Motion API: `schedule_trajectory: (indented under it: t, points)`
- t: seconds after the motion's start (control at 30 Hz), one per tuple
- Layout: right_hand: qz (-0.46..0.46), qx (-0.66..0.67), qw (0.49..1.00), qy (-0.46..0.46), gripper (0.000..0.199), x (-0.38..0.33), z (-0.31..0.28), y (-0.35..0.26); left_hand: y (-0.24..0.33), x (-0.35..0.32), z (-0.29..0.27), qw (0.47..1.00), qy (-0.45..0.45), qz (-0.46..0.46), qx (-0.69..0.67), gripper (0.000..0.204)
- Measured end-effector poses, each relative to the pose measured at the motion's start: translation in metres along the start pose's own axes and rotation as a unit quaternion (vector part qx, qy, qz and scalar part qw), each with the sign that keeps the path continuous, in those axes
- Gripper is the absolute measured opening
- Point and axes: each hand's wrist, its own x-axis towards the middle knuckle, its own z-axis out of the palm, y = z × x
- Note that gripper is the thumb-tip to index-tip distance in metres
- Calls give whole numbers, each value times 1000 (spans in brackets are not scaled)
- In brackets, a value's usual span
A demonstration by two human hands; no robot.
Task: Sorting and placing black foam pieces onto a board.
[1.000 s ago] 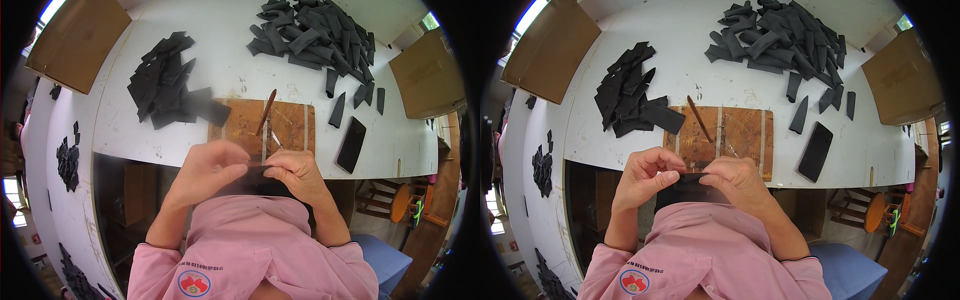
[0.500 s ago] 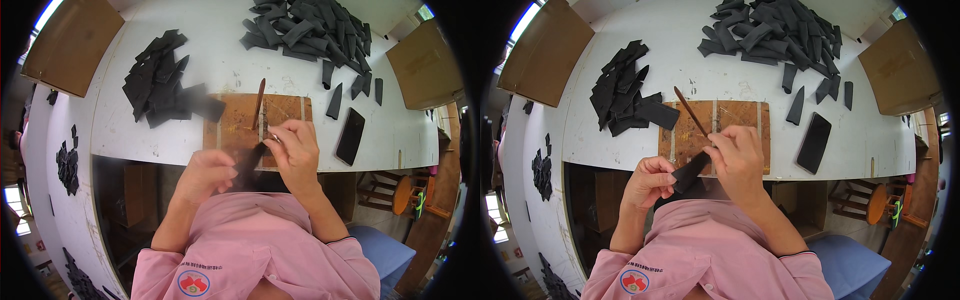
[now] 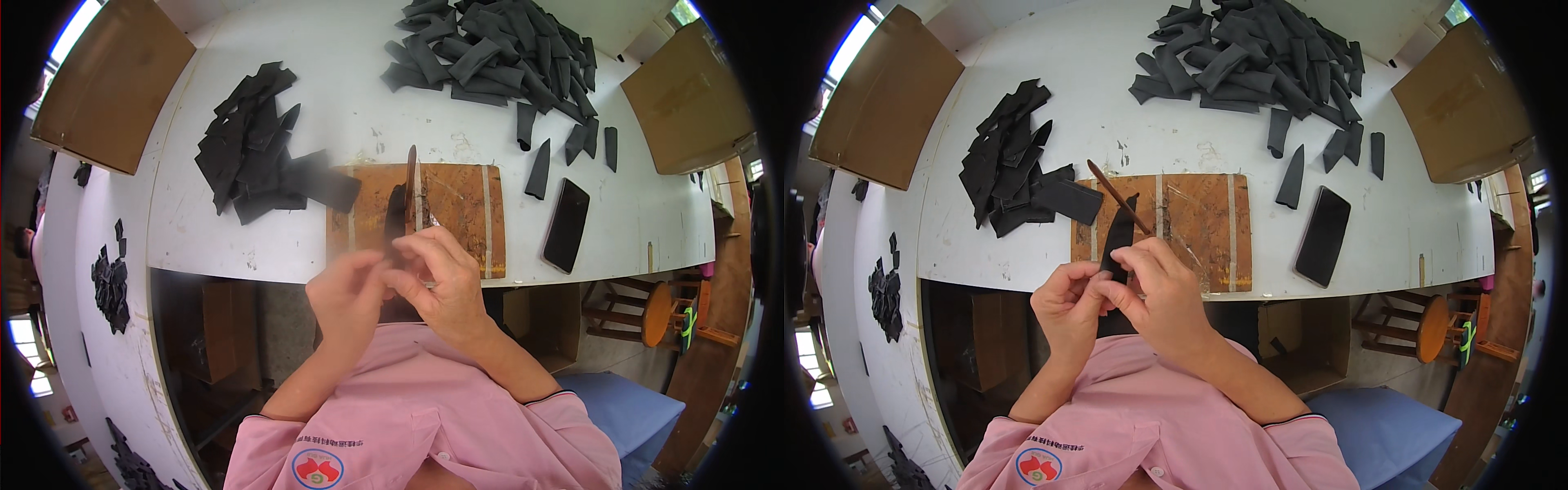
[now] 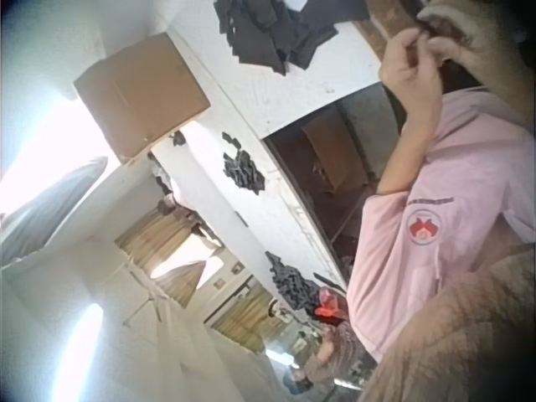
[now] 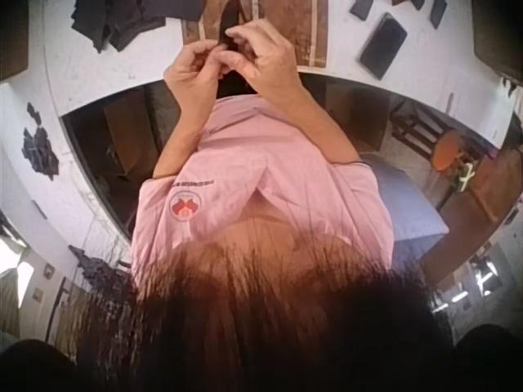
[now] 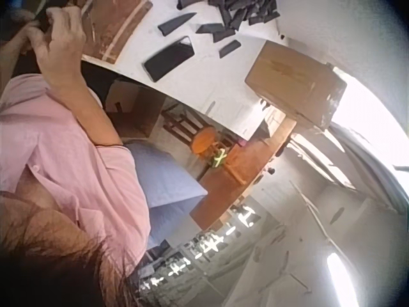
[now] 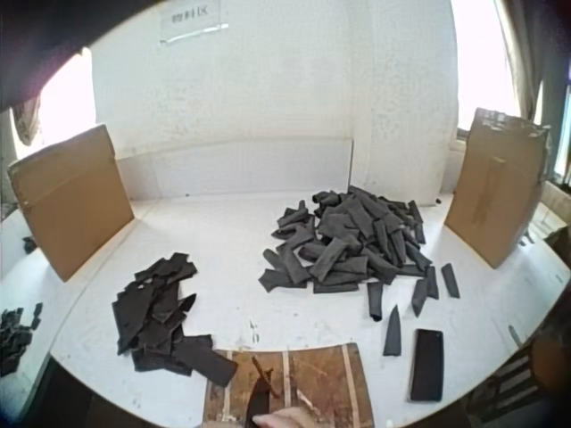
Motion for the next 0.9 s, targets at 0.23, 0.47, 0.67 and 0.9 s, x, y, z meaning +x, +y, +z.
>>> schedule_trajectory:
  t: [0.23,0.47,0.67,0.9]
  points:
    - [-43,18,997,-54,12,1,0,20,0,1,-2,990,-74,-78,-94,6]
    - [-148,-179,973,9,10,1,20,34,2,5,3,988,38,-130,-73,9]
    - [65,58,995,-51,3,6,9,33,2,24,-19,811,-129,-297,-487,14]
    - [336,556,744,-152,12,-1,11,36,-5,15,2,992,10,-79,-96,17]
